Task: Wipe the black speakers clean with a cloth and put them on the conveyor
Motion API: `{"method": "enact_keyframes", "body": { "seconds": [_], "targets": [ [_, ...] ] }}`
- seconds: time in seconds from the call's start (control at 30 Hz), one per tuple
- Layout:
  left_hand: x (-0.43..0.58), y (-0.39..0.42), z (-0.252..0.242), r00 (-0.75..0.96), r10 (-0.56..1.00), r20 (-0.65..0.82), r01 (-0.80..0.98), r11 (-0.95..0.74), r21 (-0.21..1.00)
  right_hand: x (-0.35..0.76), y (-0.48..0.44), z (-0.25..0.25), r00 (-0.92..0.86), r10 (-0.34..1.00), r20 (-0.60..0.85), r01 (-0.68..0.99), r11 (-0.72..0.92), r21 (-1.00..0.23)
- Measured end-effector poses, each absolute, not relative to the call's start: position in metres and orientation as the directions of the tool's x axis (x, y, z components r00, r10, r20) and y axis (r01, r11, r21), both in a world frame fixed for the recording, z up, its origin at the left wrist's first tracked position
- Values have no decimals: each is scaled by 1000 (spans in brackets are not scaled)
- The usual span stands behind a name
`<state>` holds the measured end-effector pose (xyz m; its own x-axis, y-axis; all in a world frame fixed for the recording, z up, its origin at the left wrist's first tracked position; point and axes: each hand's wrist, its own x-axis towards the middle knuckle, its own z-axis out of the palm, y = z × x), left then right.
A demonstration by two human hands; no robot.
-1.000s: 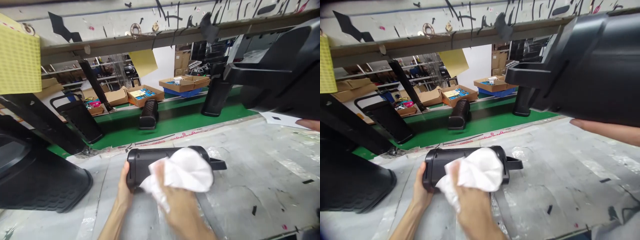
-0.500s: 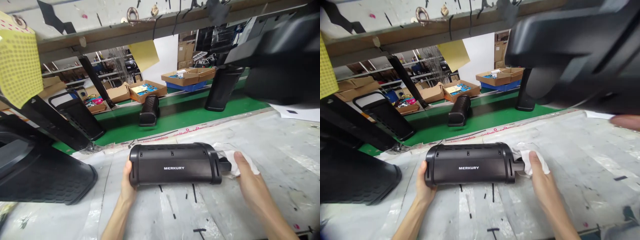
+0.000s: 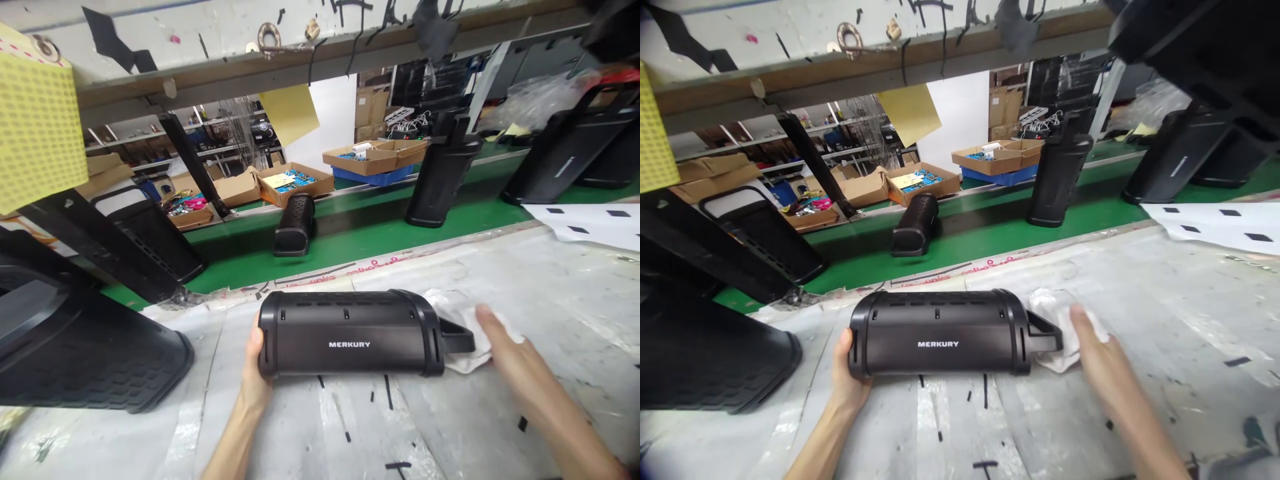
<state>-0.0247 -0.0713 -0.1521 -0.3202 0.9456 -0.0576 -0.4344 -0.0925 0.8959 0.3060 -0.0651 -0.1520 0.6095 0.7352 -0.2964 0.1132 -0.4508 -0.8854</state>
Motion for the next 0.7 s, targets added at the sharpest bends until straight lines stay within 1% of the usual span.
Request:
{"method": "enact_keyframes", "body": {
  "seconds": [0.07,0.1,0.13,0.2,0.27,0.4,0.47,0.57,0.63,0.7],
  "targets": [
    [-25,-72,-153,-325,946,17,-398,-153,905,293,-63,-151,452,785,-423,-129,-412,-902],
    [-25,-72,-154,-322,946,48,-381,-176,908,288,-62,-150,391,802,-451,-233,-388,-892],
    [-25,-72,-155,-314,947,71,-367,-190,911,283,-61,-149,351,809,-472,-315,-373,-873],
    [-26,-73,-157,-293,951,102,-337,-203,919,279,-61,-145,320,803,-504,-411,-361,-837],
    [-27,-74,-159,-274,952,136,-308,-221,925,279,-61,-144,318,789,-526,-455,-360,-814],
    [-26,-78,-157,-232,945,232,-285,-294,912,283,-65,-149,342,770,-539,-487,-345,-802],
    [-25,-81,-155,-182,941,285,-287,-328,900,285,-67,-152,351,760,-546,-497,-344,-797],
    [-24,-84,-155,-60,923,379,-281,-380,881,288,-68,-153,331,754,-567,-496,-372,-784],
    [-26,-87,-157,4,892,452,-231,-439,868,290,-66,-152,308,749,-586,-476,-412,-777],
    [-28,-90,-160,19,856,517,-132,-510,850,292,-62,-151,268,728,-630,-461,-478,-748]
  ]
}}
